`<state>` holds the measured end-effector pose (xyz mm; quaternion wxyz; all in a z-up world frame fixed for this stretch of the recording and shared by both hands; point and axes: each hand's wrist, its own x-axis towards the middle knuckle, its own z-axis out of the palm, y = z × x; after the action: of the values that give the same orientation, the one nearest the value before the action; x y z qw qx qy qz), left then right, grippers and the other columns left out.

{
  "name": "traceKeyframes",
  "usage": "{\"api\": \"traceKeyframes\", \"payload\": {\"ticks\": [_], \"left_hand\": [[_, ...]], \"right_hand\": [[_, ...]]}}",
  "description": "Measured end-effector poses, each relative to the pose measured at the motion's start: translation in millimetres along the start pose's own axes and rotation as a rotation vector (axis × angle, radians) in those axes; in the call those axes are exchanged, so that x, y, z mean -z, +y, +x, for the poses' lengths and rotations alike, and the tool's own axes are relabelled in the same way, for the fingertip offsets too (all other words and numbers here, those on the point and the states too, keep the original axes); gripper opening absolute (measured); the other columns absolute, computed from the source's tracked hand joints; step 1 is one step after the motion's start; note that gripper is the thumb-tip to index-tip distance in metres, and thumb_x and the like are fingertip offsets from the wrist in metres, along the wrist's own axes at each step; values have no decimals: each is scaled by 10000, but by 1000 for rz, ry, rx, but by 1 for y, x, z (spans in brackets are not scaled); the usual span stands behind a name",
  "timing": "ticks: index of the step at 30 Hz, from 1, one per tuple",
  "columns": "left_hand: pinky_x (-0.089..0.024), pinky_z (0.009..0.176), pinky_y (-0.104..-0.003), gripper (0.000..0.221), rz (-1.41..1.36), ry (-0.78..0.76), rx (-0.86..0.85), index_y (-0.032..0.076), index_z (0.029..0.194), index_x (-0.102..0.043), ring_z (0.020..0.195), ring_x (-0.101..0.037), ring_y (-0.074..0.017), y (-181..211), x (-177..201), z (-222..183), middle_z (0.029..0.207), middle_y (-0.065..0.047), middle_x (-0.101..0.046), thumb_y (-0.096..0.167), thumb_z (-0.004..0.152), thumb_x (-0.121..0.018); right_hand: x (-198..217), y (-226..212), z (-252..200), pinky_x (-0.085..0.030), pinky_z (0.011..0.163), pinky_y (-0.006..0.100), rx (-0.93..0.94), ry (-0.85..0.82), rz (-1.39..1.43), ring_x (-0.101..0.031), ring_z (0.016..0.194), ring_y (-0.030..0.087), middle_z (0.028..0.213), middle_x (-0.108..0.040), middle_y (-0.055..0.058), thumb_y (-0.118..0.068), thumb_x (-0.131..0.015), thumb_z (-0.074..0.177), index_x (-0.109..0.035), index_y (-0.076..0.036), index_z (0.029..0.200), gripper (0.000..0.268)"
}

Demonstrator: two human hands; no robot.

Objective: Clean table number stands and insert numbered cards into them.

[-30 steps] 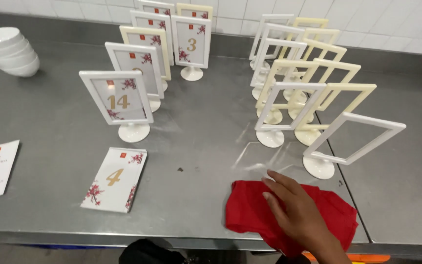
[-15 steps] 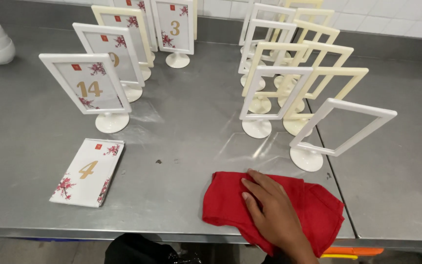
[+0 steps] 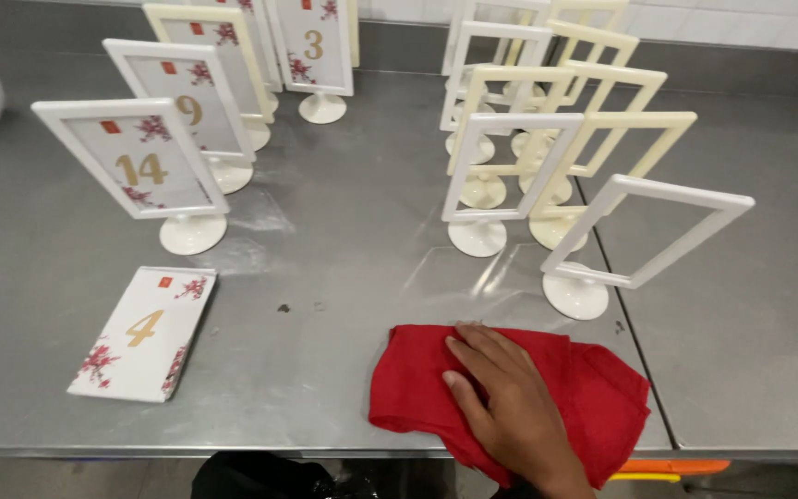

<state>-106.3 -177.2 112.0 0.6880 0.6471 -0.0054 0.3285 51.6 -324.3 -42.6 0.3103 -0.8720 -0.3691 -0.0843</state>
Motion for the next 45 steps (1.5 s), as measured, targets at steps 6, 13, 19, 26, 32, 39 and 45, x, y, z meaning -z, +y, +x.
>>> {"api": "traceKeyframes", "payload": {"ticks": [6,13,19,26,32,39,45], "left_hand": [[-524,909,-337,289,112,-61,150,102,1111,-589,1094,-621,-172,-127,-22,103,1170,-59,-668,303,913,-654],[-502,999,-306,706,364,-342,466,194,1498,-466,1209,-651,-173,-195,-52,183,1386,6,-674,494,870,-589],[-465,729,-348,309,552,-337,272,93,1092,-652,788,-633,-209,-238,-23,185,923,-57,-731,329,1027,-463],[-456,771,-350,224,673,-260,402,148,1088,-610,796,-592,-199,-183,70,139,939,-30,-695,252,1000,-432],[-424,765,-313,196,567,-201,520,152,1028,-578,757,-501,-154,-154,102,115,871,-8,-576,214,967,-403],[-418,873,-426,292,550,-195,510,118,1111,-431,931,-577,-258,-165,94,114,976,-76,-577,384,996,-463],[-285,1108,-538,457,598,-317,362,92,1330,-379,1221,-612,-354,-180,102,109,1254,-129,-645,426,1035,-481]], "right_hand": [[12,-12,1,-374,1102,494,168,-36,-28,-495,1360,335,1465,-584,108,-456,-694,926,-581,-83,1424,632],[16,-12,4,-249,1168,543,237,-163,-14,-347,1484,355,1566,-494,147,-698,-850,699,-600,-80,1437,994],[16,-11,9,-253,1119,520,173,-237,-35,-401,1421,324,1574,-489,97,-494,-753,896,-623,-131,1421,651],[6,-1,1,-422,970,465,211,-150,-34,-554,1173,296,1431,-625,50,-177,-727,835,-620,-138,1406,582],[-1,-1,5,-404,1073,427,3,150,50,-594,1212,312,1328,-668,117,-134,-621,878,-668,-74,1291,419],[-11,-25,60,-430,1053,455,40,214,105,-583,1224,364,1265,-642,165,-63,-668,905,-712,-24,1220,320],[-29,-32,111,-390,1054,537,270,-165,32,-531,1328,435,1402,-640,150,-3,-643,842,-663,-88,1357,522]]}}
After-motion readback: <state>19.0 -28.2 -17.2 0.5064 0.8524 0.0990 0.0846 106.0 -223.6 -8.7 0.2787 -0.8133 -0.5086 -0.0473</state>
